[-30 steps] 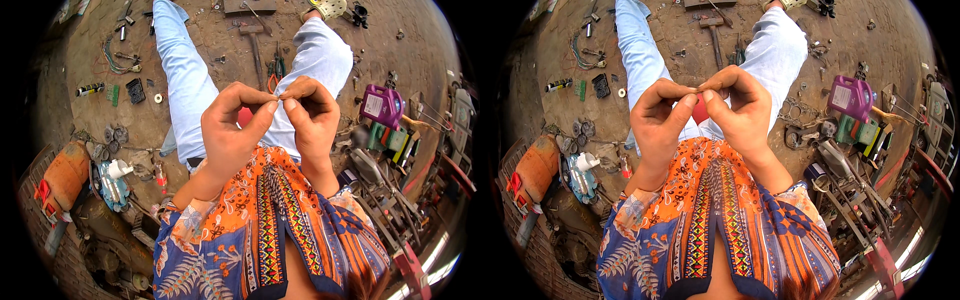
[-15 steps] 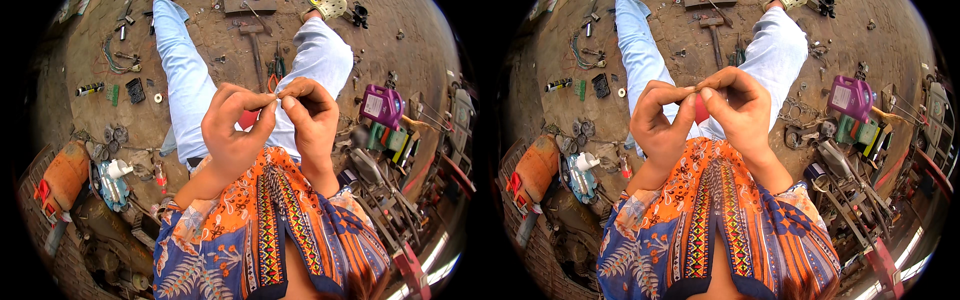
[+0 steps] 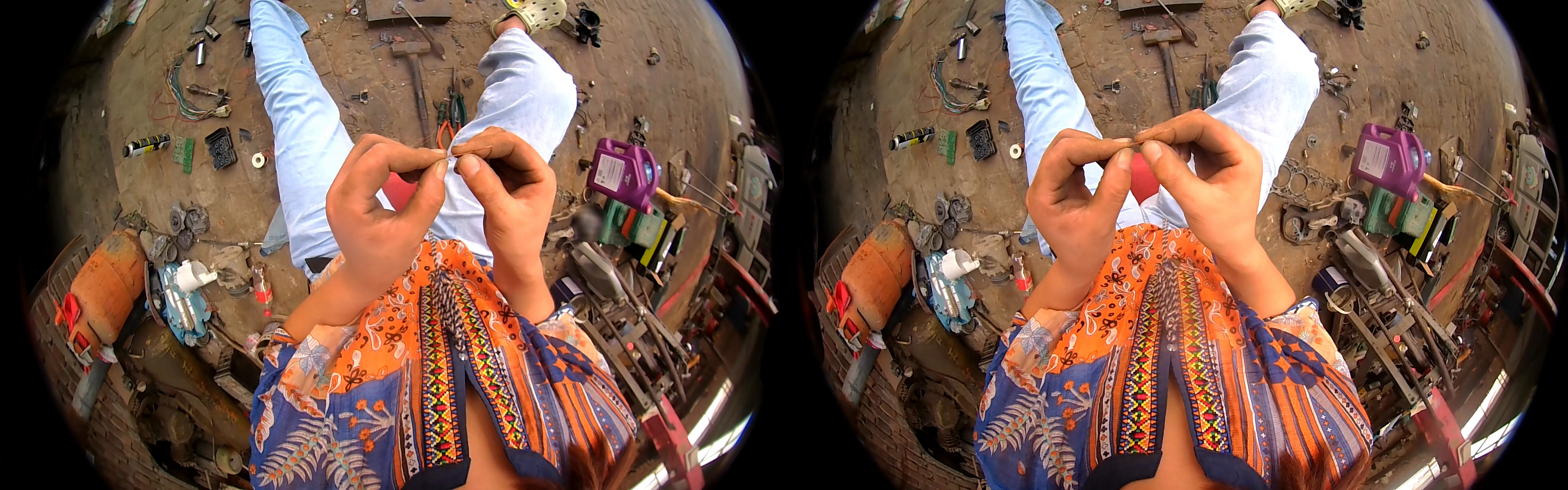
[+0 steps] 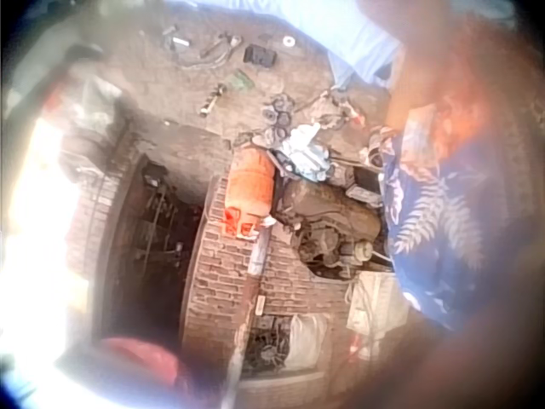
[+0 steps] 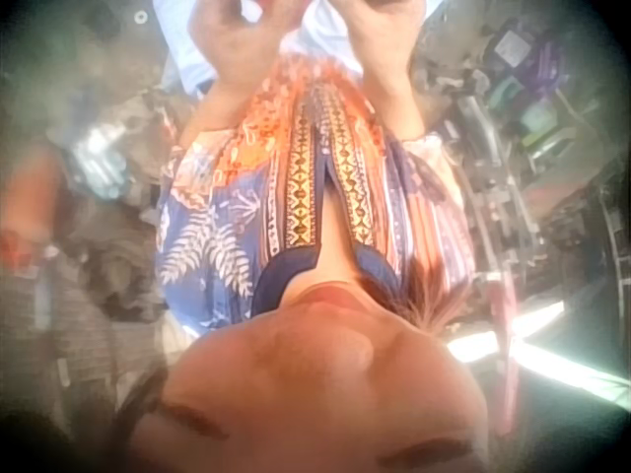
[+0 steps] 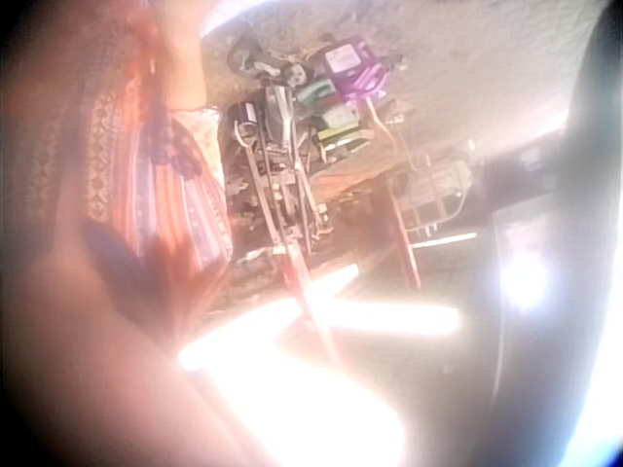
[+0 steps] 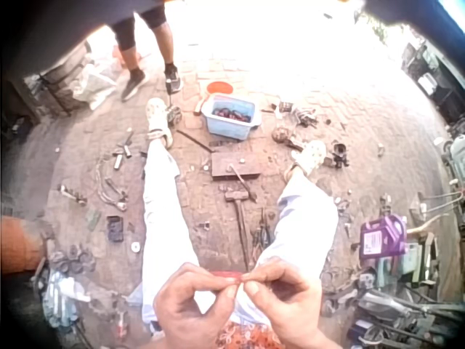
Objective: The person sits on the ground and uses pliers to strip and twist small wires. They repeatedly pick up wire pieces, strip insulation, and twist the strands together by hand.
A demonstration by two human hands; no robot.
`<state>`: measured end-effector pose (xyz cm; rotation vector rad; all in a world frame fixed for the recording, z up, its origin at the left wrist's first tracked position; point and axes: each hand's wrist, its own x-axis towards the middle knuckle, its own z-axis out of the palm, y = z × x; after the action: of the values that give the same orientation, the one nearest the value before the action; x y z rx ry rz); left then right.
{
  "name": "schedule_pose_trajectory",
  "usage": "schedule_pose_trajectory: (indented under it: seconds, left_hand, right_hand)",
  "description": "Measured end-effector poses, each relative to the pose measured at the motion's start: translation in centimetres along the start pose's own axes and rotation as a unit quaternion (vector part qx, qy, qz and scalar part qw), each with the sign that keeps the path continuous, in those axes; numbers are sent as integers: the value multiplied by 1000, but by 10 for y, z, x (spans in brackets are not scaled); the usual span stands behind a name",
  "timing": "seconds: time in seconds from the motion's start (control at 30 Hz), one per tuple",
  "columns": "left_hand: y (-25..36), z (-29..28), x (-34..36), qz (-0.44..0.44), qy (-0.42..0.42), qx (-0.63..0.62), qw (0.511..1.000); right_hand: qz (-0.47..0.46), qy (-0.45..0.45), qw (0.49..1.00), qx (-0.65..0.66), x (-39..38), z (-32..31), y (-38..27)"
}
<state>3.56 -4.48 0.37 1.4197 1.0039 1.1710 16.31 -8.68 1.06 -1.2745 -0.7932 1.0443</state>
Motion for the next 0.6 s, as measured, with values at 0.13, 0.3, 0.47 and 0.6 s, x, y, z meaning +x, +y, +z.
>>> schedule_pose_trajectory:
  seconds: [0.13,0.3,0.47,0.6]
  left_hand:
    - [-2,0,-1,7,-1,-6,1000]
    - [0,0,-1,-3,-3,-4,1000]
    - [-4,-1,-1,56,12,53,997]
    - [-4,0,-1,93,8,82,992]
  right_hand:
    - [-2,-1,1000,14,0,0,0]
    - [-13,-7,1000,-6,1,-1,1]
    - [-5,-17,1000,-21,1,0,0]
    - [12,-8,999,32,1,1,-1]
